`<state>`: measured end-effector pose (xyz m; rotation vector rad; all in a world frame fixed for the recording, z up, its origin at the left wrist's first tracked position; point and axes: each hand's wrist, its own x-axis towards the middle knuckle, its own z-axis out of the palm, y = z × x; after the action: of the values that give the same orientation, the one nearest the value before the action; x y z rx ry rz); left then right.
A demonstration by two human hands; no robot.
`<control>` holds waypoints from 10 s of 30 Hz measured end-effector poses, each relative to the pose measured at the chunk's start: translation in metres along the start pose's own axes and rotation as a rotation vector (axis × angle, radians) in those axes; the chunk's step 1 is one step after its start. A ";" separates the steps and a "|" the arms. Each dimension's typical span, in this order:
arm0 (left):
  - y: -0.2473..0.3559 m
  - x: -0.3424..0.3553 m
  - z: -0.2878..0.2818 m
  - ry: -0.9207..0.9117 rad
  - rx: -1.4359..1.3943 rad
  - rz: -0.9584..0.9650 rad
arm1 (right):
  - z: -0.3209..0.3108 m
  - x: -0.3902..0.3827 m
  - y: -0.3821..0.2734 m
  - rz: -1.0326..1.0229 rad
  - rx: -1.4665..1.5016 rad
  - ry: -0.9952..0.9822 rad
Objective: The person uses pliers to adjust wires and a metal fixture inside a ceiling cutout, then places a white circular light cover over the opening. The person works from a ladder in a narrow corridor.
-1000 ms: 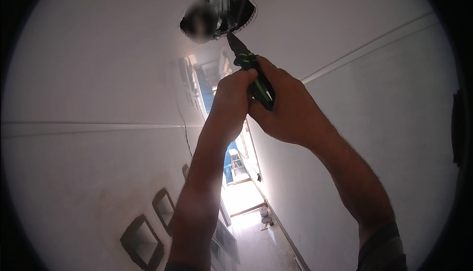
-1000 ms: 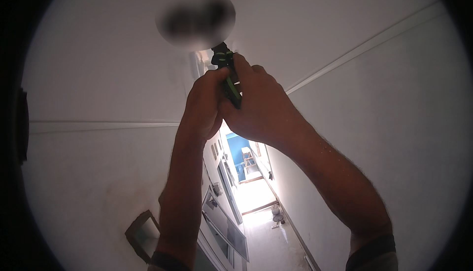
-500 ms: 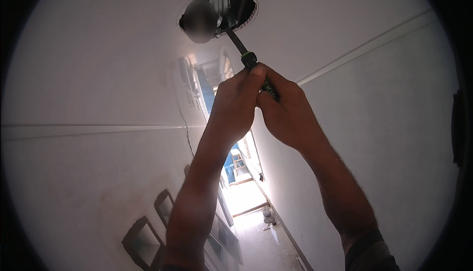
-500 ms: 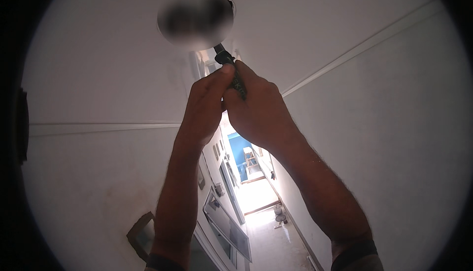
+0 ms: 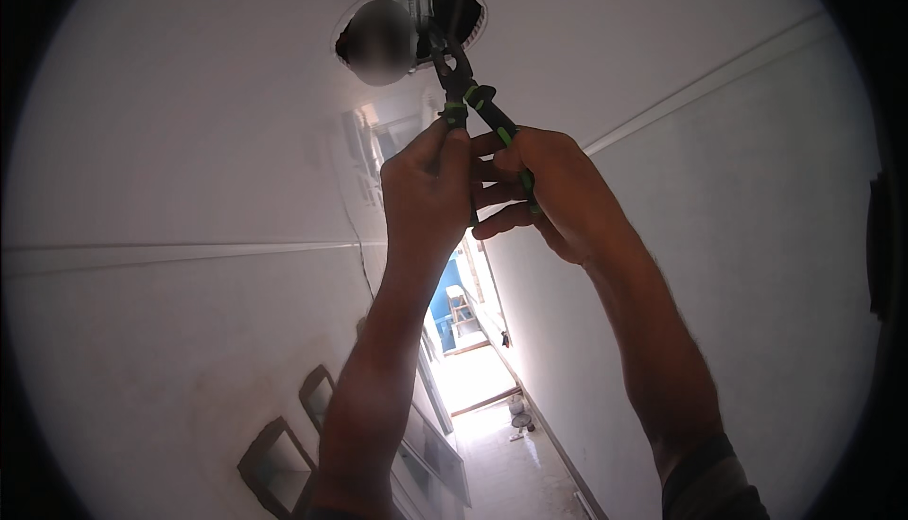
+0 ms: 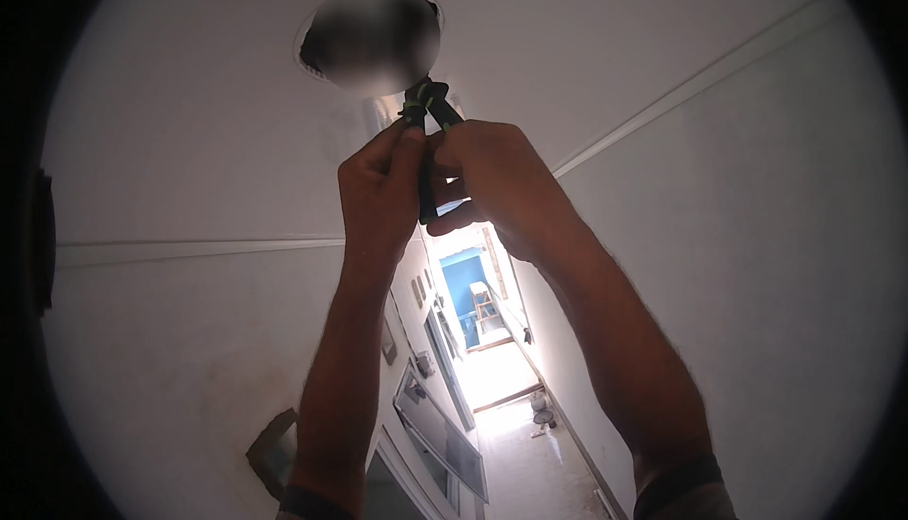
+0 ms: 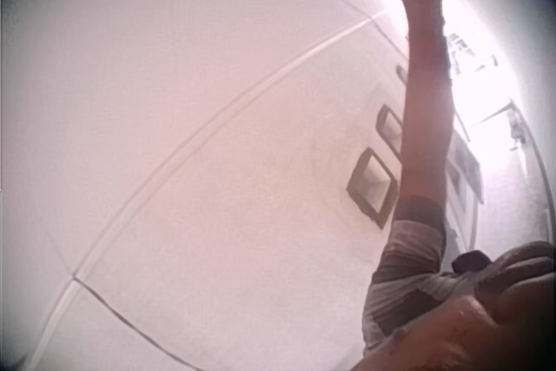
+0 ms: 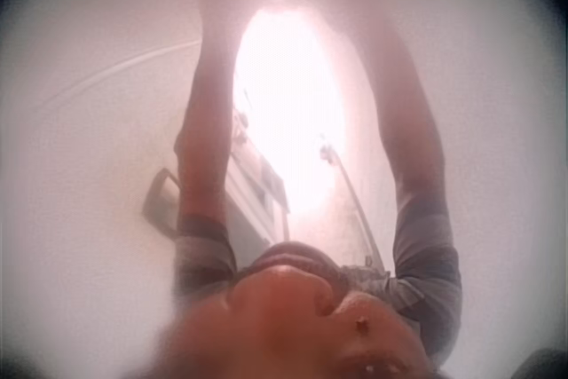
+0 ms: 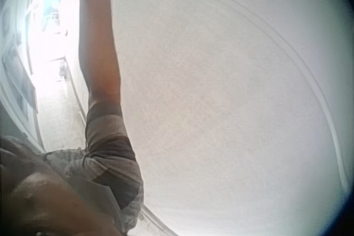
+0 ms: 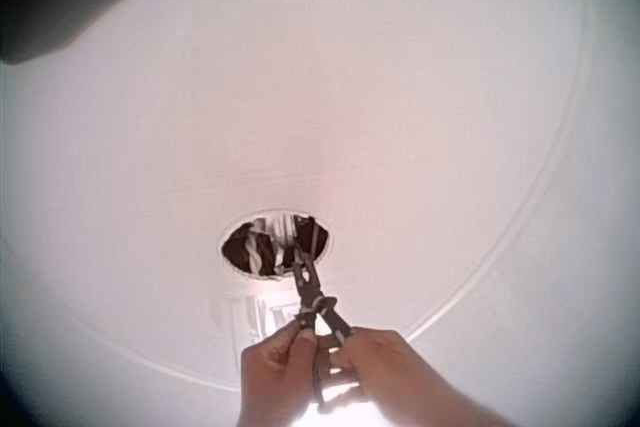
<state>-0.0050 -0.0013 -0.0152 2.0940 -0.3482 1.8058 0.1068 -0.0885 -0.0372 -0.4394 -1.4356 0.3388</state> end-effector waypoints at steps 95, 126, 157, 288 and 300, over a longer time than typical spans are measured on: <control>0.031 -0.011 0.055 -0.265 -1.264 -0.316 | 0.006 -0.016 -0.037 -0.997 -0.309 0.212; -0.213 -0.839 -0.104 -0.801 0.399 -0.909 | 0.059 0.058 -0.042 -1.643 -0.629 -0.417; -0.136 -0.814 -0.093 -0.681 0.271 -1.469 | 0.039 0.084 -0.042 -1.538 -0.689 -0.434; 0.058 0.075 -0.012 0.101 1.089 -0.033 | -0.143 -0.764 0.379 0.940 -0.895 -0.626; 0.075 0.082 -0.007 0.122 0.882 -0.239 | -0.130 -0.787 0.398 0.853 -0.848 -0.425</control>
<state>-0.0291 -0.0633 0.0746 2.3594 0.8487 2.1358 0.1638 -0.1276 -0.9259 -1.7753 -1.7057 0.5059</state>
